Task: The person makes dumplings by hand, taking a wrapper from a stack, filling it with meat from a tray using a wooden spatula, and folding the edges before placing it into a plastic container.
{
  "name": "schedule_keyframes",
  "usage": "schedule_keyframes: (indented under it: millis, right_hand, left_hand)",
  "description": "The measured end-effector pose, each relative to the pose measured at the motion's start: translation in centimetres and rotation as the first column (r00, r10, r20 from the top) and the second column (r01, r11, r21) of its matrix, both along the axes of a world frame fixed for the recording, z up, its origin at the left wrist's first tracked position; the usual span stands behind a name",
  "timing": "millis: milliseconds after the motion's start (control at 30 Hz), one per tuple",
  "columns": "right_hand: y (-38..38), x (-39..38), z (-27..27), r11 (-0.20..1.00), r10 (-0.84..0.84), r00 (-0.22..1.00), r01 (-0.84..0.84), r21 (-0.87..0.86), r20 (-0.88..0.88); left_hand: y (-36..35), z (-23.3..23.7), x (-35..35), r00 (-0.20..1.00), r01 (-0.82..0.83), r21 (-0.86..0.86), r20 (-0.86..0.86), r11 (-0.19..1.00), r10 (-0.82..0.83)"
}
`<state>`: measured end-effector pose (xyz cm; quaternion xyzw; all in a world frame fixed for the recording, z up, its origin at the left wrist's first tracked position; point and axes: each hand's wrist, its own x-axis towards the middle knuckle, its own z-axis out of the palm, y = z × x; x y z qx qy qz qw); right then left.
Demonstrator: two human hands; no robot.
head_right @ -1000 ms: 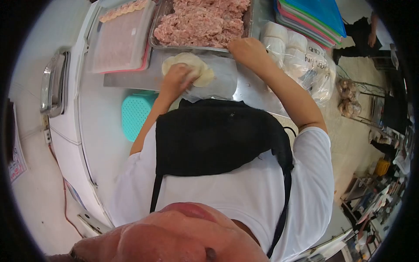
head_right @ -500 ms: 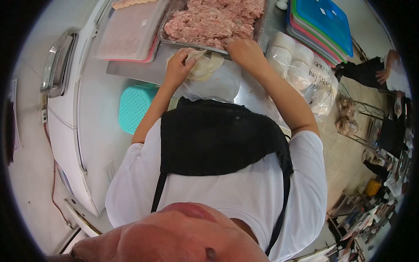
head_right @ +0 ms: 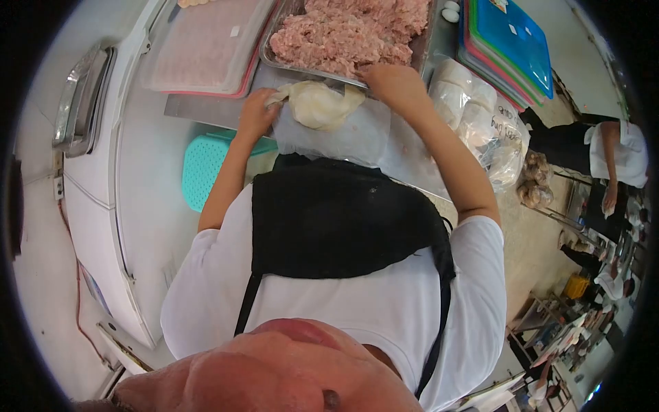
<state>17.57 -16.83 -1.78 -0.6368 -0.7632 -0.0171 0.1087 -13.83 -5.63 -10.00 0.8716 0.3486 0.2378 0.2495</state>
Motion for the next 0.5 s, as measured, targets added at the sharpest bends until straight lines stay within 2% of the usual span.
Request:
schedule_keyframes:
  millis: [100,133,167,200,267,300,333,400,433,500]
  right_hand:
    - [0.5,1.4,3.1,0.976,-0.159,0.977,0.177,-0.129,0.140]
    - [0.7,1.4,3.8,0.958,-0.198,0.962,0.231,-0.172,0.190]
    - [1.0,1.0,4.2,0.979,-0.177,0.962,0.195,-0.068,0.208]
    - [1.6,0.3,3.9,0.984,-0.122,0.967,0.147,-0.097,0.225]
    - [2.8,-1.5,2.1,0.988,-0.015,0.967,0.053,-0.145,0.256]
    - [2.6,-3.0,1.5,0.984,-0.069,0.979,0.097,-0.146,0.190]
    - [2.3,-3.4,1.4,0.981,-0.114,0.988,0.129,-0.148,0.106]
    - [1.6,-3.5,1.4,0.968,-0.203,0.977,0.191,-0.165,-0.060]
    - [1.2,-2.9,1.4,0.948,-0.271,0.949,0.235,-0.216,-0.158]
    - [0.5,-1.5,0.8,0.946,-0.304,0.856,0.218,-0.241,-0.418]
  left_hand:
    - [-0.3,3.4,-0.1,0.991,-0.087,-0.104,0.096,0.991,0.097]
    - [-0.4,4.1,0.5,0.987,-0.030,-0.042,0.154,0.999,0.036]
    - [-0.9,4.8,1.6,0.978,0.021,0.023,0.206,0.999,-0.026]
    - [-1.3,5.1,2.6,0.963,0.068,0.099,0.254,0.993,-0.092]
    - [-1.5,3.7,4.8,0.936,0.238,0.053,0.256,0.970,-0.243]
    - [-1.4,3.2,5.5,0.912,0.323,0.030,0.259,0.946,-0.319]
    - [-1.2,3.9,5.9,0.920,0.323,-0.157,0.285,0.933,-0.270]
    - [-0.9,5.0,6.4,0.938,0.309,-0.513,0.306,0.801,-0.165]
    - [-0.4,5.2,6.4,0.924,0.336,-0.495,0.336,0.801,-0.179]
    - [0.9,5.7,6.4,0.895,0.383,-0.456,0.398,0.803,-0.202]
